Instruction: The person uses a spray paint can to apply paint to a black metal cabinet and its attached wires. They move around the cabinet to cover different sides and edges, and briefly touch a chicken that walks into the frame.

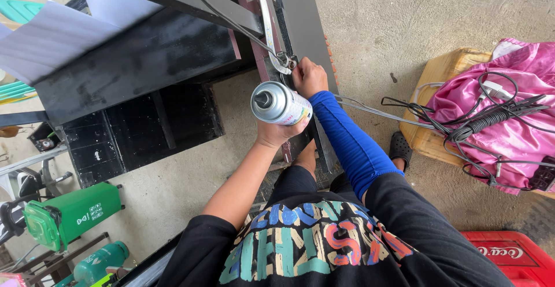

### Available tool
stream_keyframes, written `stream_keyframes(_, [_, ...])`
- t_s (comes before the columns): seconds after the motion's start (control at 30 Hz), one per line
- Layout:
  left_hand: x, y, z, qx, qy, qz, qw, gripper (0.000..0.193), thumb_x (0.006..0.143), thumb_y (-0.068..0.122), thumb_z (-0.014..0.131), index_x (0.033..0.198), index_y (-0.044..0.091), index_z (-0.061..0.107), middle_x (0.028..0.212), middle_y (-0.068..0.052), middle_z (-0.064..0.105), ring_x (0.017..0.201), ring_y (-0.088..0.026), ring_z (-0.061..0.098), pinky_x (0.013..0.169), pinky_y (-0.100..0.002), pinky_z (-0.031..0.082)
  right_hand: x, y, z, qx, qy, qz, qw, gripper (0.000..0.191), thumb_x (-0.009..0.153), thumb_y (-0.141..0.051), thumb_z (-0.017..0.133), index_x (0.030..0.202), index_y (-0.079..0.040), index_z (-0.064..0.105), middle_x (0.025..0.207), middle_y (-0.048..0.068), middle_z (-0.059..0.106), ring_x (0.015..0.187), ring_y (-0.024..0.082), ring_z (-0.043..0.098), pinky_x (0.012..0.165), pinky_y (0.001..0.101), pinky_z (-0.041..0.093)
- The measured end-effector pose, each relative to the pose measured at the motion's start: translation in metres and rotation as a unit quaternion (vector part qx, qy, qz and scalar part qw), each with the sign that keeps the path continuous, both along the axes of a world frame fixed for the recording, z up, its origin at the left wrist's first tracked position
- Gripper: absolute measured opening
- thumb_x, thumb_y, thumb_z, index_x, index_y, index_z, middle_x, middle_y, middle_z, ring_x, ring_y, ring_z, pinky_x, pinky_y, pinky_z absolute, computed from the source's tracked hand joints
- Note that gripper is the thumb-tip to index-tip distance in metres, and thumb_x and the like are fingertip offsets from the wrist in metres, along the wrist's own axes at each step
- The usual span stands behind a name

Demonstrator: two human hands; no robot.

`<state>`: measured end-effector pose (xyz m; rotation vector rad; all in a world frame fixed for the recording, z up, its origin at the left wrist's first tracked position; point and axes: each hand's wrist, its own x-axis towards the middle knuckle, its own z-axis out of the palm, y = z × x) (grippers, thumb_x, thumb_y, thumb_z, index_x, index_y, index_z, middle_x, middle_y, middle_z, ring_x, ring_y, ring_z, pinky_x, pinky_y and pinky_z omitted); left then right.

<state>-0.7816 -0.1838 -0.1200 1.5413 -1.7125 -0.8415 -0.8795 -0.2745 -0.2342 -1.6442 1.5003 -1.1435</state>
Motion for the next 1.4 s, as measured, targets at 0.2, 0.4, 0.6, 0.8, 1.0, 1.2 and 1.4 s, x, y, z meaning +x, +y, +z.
stream_keyframes(0.2, [0.000, 0.000, -0.003, -0.007, 0.034, -0.005, 0.999, 0.056, 0.074, 0.039, 0.087, 0.115, 0.007, 0.067, 0.113, -0.007, 0.072, 0.101, -0.020, 0.073, 0.091, -0.036, 0.061, -0.006, -0.012, -0.001, 0.003, -0.048, 0.047, 0.998, 0.016, 0.086, -0.010, 0.072, 0.080, -0.003, 0.060, 0.070, 0.015, 0.064, 0.064, 0.034, 0.065, 0.063, 0.0442, 0.050])
stream_keyframes(0.4, [0.003, 0.001, -0.007, -0.015, 0.037, -0.010, 0.999, 0.056, 0.074, 0.038, 0.087, 0.116, 0.007, 0.067, 0.115, -0.008, 0.072, 0.102, -0.020, 0.073, 0.093, -0.036, 0.061, -0.014, -0.019, -0.006, 0.106, -0.109, 0.133, 0.979, 0.019, 0.091, -0.014, 0.075, 0.083, 0.001, 0.067, 0.064, 0.015, 0.062, 0.054, 0.023, 0.059, 0.054, 0.0383, 0.047])
stream_keyframes(0.6, [0.005, 0.002, -0.009, -0.003, 0.055, -0.008, 0.998, 0.058, 0.075, 0.037, 0.086, 0.119, 0.006, 0.065, 0.118, -0.008, 0.071, 0.106, -0.020, 0.072, 0.094, -0.035, 0.061, -0.031, 0.009, -0.011, 0.151, -0.107, 0.206, 0.961, 0.023, 0.097, -0.024, 0.066, 0.092, -0.003, 0.073, 0.075, 0.017, 0.069, 0.065, 0.027, 0.067, 0.063, 0.0399, 0.053])
stream_keyframes(0.8, [0.012, 0.010, -0.003, -0.053, 0.022, -0.017, 0.998, 0.063, 0.068, 0.036, 0.085, 0.119, 0.006, 0.064, 0.115, -0.007, 0.068, 0.109, -0.021, 0.067, 0.109, -0.042, 0.045, -0.053, 0.040, 0.008, 0.155, -0.099, 0.297, 0.937, 0.039, 0.106, -0.033, 0.048, 0.098, -0.001, 0.068, 0.085, 0.020, 0.069, 0.079, 0.037, 0.068, 0.073, 0.0456, 0.052])
stream_keyframes(1.0, [0.039, 0.046, 0.019, -0.083, 0.070, -0.030, 0.994, 0.066, 0.074, 0.036, 0.082, 0.126, 0.005, 0.057, 0.117, -0.009, 0.072, 0.113, -0.022, 0.070, 0.132, -0.048, 0.025, -0.066, 0.039, 0.037, 0.135, -0.125, 0.314, 0.932, 0.043, 0.112, -0.036, 0.040, 0.102, -0.001, 0.063, 0.079, 0.018, 0.065, 0.074, 0.030, 0.065, 0.072, 0.0428, 0.052])
stream_keyframes(1.2, [0.043, 0.075, 0.026, -0.058, 0.208, 0.018, 0.976, 0.078, 0.078, 0.031, 0.085, 0.138, 0.004, 0.043, 0.121, -0.013, 0.068, 0.118, -0.025, 0.069, 0.121, -0.047, 0.042, -0.130, -0.006, 0.070, 0.152, 0.000, 0.181, 0.972, 0.038, 0.101, -0.041, 0.065, 0.102, -0.004, 0.072, 0.075, 0.010, 0.072, 0.064, 0.016, 0.068, 0.059, 0.0350, 0.055])
stream_keyframes(1.4, [0.029, 0.081, 0.034, -0.040, 0.266, 0.019, 0.963, 0.074, 0.076, 0.022, 0.087, 0.135, 0.006, 0.045, 0.125, -0.014, 0.064, 0.119, -0.027, 0.066, 0.106, -0.044, 0.056, -0.134, -0.066, 0.087, 0.053, 0.334, 0.026, 0.941, 0.034, 0.097, -0.050, 0.074, 0.096, -0.016, 0.079, 0.090, 0.013, 0.075, 0.078, 0.026, 0.071, 0.073, 0.0474, 0.058])
